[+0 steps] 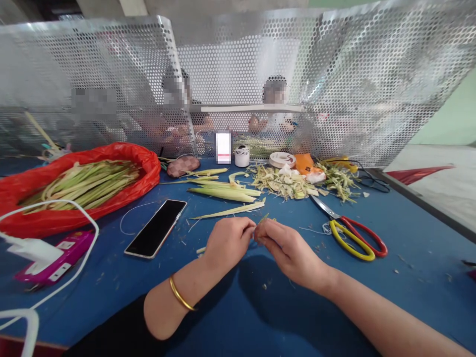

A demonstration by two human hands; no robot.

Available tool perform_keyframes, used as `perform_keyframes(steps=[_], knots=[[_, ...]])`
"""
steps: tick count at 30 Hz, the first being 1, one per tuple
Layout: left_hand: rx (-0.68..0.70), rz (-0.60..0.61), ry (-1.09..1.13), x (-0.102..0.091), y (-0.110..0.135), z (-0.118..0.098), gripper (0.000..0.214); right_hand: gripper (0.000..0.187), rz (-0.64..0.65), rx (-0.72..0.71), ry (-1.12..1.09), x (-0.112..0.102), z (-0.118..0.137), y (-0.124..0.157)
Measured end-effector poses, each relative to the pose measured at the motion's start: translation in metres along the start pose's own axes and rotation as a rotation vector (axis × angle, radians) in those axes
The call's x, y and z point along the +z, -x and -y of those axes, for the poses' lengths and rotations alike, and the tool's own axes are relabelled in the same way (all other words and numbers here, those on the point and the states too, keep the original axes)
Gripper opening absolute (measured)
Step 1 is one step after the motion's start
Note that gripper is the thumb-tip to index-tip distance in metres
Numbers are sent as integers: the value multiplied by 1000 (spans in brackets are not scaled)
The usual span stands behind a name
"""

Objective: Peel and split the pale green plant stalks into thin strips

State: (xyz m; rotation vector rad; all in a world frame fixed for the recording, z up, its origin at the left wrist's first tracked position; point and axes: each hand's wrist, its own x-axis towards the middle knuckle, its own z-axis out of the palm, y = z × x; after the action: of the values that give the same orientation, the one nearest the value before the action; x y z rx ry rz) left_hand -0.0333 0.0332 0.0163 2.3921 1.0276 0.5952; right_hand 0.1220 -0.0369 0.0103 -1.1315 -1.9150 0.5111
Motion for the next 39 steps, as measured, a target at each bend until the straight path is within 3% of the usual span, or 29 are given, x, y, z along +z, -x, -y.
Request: perform_keyframes(steps=[4,8,11,13,17,22,27,31,35,39], knots=[[134,141,-69,-1,2,-1,22,18,-72,67,-39,-11,-5,-4],[122,313,281,-8,2,-7,17,18,-74,243,-109,-26,-25,-10],[28,217,445,-12,1,-10,16,14,26,417,-228,-26,-39,-11],[17,88,392,-11,-1,-9,17,14,55,447,-245,-19,-41,-10],[2,-112,142,-8,-2,-1,17,14,44,368,-162,-4,-27,-5],[-10,-81,85,-5,-2,3,19,18,-101,-25,-20,3,-4,0],[-13,-38,76,-3,-3,1,20,14,-96,173,-252,5,-8,-3],[-4,-43,1,-1,-2,2,20,17,-71,156,-229,7,-6,-2],[94,34,-156,2,-1,6,23,19,-45,128,-139,4,-3,-1],[236,188,-138,-3,-1,5,23,16,-61,240,-163,-12,-12,-4]])
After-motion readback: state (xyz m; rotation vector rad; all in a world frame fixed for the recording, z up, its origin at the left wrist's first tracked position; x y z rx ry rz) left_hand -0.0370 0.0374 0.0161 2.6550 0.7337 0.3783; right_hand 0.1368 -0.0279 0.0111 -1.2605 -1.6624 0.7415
